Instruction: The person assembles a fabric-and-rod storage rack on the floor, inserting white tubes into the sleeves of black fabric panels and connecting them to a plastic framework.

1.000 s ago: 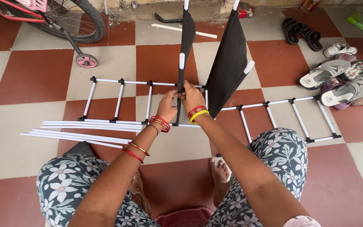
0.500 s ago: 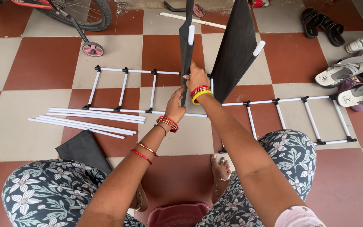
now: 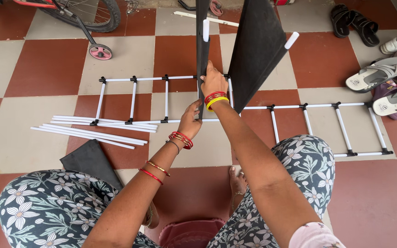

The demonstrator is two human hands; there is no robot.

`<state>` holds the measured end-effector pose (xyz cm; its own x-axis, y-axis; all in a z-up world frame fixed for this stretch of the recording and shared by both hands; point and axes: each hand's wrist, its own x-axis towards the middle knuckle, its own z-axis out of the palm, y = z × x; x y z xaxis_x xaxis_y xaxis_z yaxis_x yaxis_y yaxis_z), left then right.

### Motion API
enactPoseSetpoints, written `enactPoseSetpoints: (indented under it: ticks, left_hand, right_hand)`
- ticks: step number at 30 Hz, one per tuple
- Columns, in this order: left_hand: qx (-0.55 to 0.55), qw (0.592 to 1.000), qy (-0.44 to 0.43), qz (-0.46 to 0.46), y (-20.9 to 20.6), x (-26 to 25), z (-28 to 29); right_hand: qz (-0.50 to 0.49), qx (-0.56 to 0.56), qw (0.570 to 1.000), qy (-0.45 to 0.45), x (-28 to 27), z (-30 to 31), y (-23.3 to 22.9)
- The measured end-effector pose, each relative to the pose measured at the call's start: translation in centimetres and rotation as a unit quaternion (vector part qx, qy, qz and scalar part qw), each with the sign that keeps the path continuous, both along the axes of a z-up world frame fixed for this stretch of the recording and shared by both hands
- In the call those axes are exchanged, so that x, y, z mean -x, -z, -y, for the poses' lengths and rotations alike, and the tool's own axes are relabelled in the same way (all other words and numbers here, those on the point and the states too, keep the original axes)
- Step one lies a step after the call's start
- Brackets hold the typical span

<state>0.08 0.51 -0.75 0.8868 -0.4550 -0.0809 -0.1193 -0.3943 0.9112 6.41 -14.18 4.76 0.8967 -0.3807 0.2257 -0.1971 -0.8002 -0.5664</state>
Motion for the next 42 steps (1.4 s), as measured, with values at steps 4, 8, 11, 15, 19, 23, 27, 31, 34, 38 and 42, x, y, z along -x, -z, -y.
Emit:
enactPoseSetpoints:
  ticks: [4, 8, 11, 15, 19, 23, 27, 31, 34, 38, 42]
  left_hand:
    - [-0.017, 1.000, -0.002, -0.027, 0.5, 0.1, -1.0]
    - [-0.002, 0.999, 0.000, -0.035, 0.5, -0.1, -1.5]
    - [-0.004, 0.999, -0.011, -0.042, 0.5, -0.4, -1.5]
    - [-0.004, 0.998, -0.018, -0.064, 0.1, -0.3, -1.2]
    - [0.008, 0.998, -0.015, -0.053, 0.1, -0.2, -0.7]
    - [-0.005, 0.999, -0.019, -0.046, 0.5, 0.0, -0.9]
    - [0.012, 0.999, -0.020, -0.027, 0.8, 0.2, -1.8]
    - [0.012, 0.999, -0.030, -0.009, 1.1, -0.2, -2.6]
    - [0.025, 0.998, -0.059, -0.008, 2.1, -0.7, -3.6]
    - [0.029, 0.993, -0.118, 0.010, 4.4, -1.4, -5.9]
    - [0.014, 0.988, -0.154, 0.013, 7.5, -2.0, -9.2]
  right_hand:
    - [-0.003, 0.005, 1.000, 0.009, -0.4, 0.2, 0.3]
    - [0.000, 0.011, 0.999, 0.040, -0.7, 1.6, 0.3]
    - [0.016, 0.025, 0.999, 0.043, -1.2, 2.8, 0.4]
    - [0.020, 0.029, 0.997, 0.066, -1.9, 4.1, 0.7]
    - [0.002, 0.034, 0.998, 0.051, -2.5, 4.3, 1.5]
    - [0.065, -0.009, 0.997, 0.036, -2.5, 4.0, 2.7]
    - [0.096, -0.109, 0.989, 0.014, -1.0, 3.1, 3.4]
    - [0.114, -0.129, 0.984, 0.037, 0.4, -0.4, 3.6]
    - [0.101, -0.144, 0.984, 0.029, 1.1, -3.3, 4.2]
    - [0.083, -0.151, 0.984, -0.038, 1.7, -6.7, 6.7]
    - [0.058, -0.138, 0.980, -0.134, 1.8, -9.9, 10.7]
